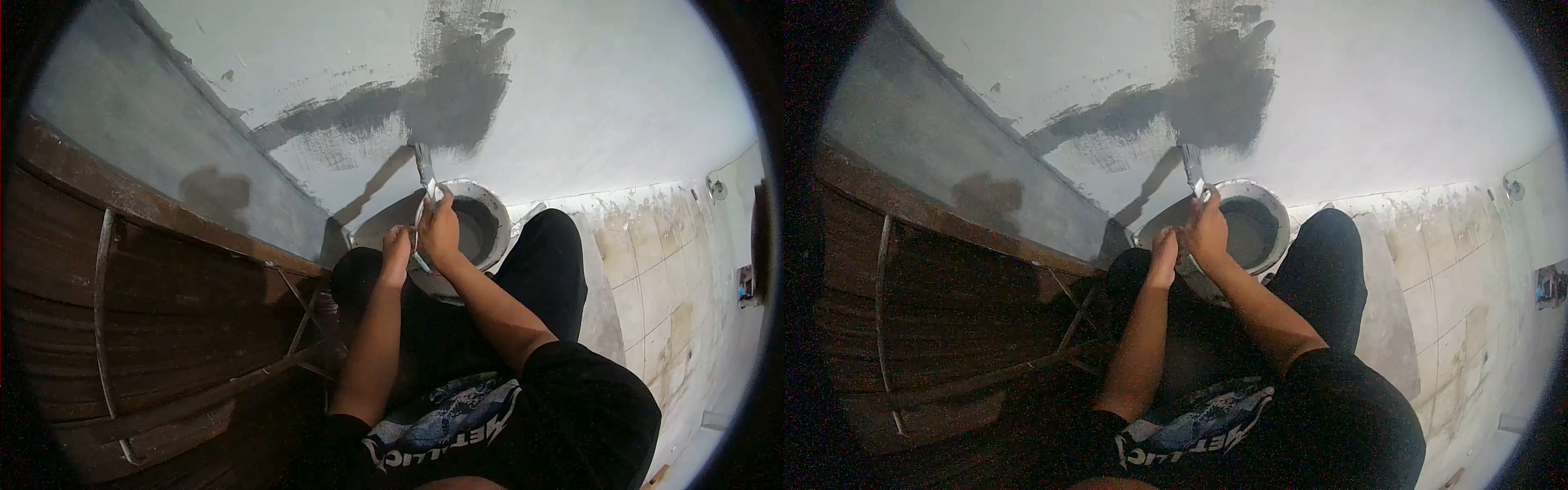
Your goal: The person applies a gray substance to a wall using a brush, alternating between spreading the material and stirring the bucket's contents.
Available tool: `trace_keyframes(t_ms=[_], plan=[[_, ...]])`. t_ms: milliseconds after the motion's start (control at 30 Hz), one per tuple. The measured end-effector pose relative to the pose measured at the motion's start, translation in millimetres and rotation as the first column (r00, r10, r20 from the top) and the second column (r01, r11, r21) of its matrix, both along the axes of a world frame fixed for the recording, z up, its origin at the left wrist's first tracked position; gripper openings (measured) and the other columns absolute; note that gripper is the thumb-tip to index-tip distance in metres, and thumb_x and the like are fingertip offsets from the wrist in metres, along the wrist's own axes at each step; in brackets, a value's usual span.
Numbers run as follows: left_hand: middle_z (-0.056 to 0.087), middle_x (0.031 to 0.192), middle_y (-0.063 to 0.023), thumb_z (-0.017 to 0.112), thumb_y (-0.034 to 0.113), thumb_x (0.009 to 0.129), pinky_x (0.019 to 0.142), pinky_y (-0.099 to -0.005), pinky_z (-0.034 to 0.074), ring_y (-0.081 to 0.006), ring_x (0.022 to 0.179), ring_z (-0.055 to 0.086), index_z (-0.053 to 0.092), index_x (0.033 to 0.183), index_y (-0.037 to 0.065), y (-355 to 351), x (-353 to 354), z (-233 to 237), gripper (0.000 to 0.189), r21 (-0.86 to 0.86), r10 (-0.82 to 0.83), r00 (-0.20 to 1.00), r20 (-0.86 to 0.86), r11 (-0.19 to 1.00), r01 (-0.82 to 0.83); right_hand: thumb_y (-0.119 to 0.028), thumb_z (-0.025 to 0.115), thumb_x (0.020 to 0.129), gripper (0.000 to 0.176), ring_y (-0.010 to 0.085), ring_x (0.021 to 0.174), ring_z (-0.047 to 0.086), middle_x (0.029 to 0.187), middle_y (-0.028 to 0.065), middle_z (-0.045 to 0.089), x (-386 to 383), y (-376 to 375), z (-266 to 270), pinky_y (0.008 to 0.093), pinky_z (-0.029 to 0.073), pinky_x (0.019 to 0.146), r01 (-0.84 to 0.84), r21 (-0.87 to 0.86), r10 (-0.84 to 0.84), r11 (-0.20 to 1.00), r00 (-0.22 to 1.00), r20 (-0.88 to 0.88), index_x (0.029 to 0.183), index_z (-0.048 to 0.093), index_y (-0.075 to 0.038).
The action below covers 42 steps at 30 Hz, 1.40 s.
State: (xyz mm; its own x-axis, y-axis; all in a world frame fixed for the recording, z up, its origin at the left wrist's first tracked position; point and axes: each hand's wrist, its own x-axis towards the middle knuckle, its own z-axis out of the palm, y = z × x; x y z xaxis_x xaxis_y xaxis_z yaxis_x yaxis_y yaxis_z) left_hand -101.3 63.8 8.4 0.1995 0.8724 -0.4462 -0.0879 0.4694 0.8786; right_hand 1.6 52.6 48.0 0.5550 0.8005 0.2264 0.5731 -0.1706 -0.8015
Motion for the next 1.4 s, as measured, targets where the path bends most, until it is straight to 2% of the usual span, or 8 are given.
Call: trace_keyframes(t_ms=[167, 267, 367, 467, 567, 733, 1067, 1400], plan=[[0.043, 0.062, 0.0037, 0.046, 0.027, 0.096, 0.046, -0.0264, 0.029, -0.0084, 0.049, 0.038, 0.055, 0.084, 0.010, 2, 0, -2, 0.023, -0.006, -0.022, 0.999, -0.028, 1.000, 0.022, -0.009, 0.047, 0.094, 0.028, 0.0430, 0.064, 0.060, 0.069, 0.0262, 0.058, 0, 11, 25, 0.0478, 0.045, 0.058, -0.125, 0.287, 0.147, 0.950, 0.988, -0.054, 0.118, 0.048, 0.005], [0.044, 0.061, 0.0036, 0.047, 0.026, 0.096, 0.045, -0.0260, 0.028, -0.0078, 0.049, 0.038, 0.056, 0.085, 0.010, 2, 0, -2, 0.021, -0.010, -0.021, 0.999, -0.033, 1.000, 0.020, -0.010, 0.049, 0.093, 0.033, 0.0420, 0.070, 0.060, 0.076, 0.0236, 0.060, 16, 24, 14, 0.0450, 0.047, 0.063, -0.222, 0.053, 0.219, 0.974, 0.974, 0.060, 0.125, 0.045, 0.001], [0.044, 0.062, 0.0039, 0.048, 0.027, 0.096, 0.044, -0.0259, 0.028, -0.0075, 0.049, 0.038, 0.056, 0.087, 0.011, 4, -4, -7, 0.020, 0.007, -0.037, 0.999, -0.031, 0.999, 0.037, -0.016, 0.046, 0.097, 0.027, 0.0401, 0.055, 0.054, 0.064, 0.0231, 0.055, 19, 28, -4, 0.0439, 0.041, 0.053, -0.167, 0.156, 0.148, 0.974, 0.981, 0.125, 0.111, 0.053, 0.006], [0.044, 0.063, 0.0043, 0.049, 0.028, 0.095, 0.044, -0.0258, 0.028, -0.0076, 0.049, 0.038, 0.057, 0.089, 0.012, 1, -2, -7, 0.019, 0.015, -0.024, 0.999, 0.022, 1.000, 0.024, -0.018, 0.043, 0.098, 0.027, 0.0421, 0.058, 0.055, 0.066, 0.0243, 0.056, 9, 13, 17, 0.0463, 0.040, 0.054, -0.159, 0.110, 0.169, 0.981, 0.982, -0.084, 0.105, 0.054, 0.006], [0.043, 0.063, 0.0047, 0.051, 0.029, 0.094, 0.044, -0.0256, 0.028, -0.0077, 0.049, 0.038, 0.058, 0.090, 0.012, -1, -1, 1, 0.020, 0.025, -0.019, 0.998, 0.065, 1.000, 0.018, -0.019, 0.042, 0.098, 0.027, 0.0446, 0.059, 0.053, 0.065, 0.0252, 0.055, -1, 12, 30, 0.0475, 0.039, 0.054, -0.096, 0.275, 0.131, 0.957, 0.985, -0.111, 0.096, 0.054, 0.005], [0.049, 0.064, 0.0036, 0.049, 0.021, 0.091, 0.050, -0.0247, 0.033, -0.0076, 0.054, 0.044, 0.060, 0.087, 0.006, 5, -1, -11, 0.019, 0.006, -0.002, 0.999, -0.032, 1.000, 0.002, -0.019, 0.040, 0.098, 0.027, 0.0495, 0.068, 0.054, 0.070, 0.0277, 0.057, 16, 35, 7, 0.0520, 0.041, 0.059, -0.099, 0.046, 0.099, 0.994, 0.995, -0.019, 0.088, 0.052, 0.003], [0.045, 0.062, 0.0045, 0.044, 0.025, 0.094, 0.042, -0.0235, 0.026, -0.0061, 0.050, 0.041, 0.061, 0.090, 0.009, 3, -2, -9, 0.023, -0.027, -0.027, 0.998, -0.060, 0.999, 0.026, -0.024, 0.043, 0.096, 0.034, 0.0501, 0.087, 0.057, 0.086, 0.0316, 0.060, 21, 24, -29, 0.0536, 0.044, 0.073, -0.115, -0.190, 0.105, 0.975, 0.993, -0.063, 0.086, 0.059, 0.004], [0.047, 0.062, 0.0039, 0.049, 0.023, 0.093, 0.044, -0.0242, 0.030, -0.0068, 0.050, 0.041, 0.060, 0.089, 0.009, 3, -4, -6, 0.019, 0.001, -0.008, 1.000, -0.006, 1.000, 0.008, -0.022, 0.041, 0.098, 0.033, 0.0483, 0.071, 0.057, 0.073, 0.0276, 0.059, 0, 18, 37, 0.0519, 0.042, 0.062, 0.026, 0.192, 0.013, 0.981, 0.980, -0.201, 0.088, 0.056, 0.005]])
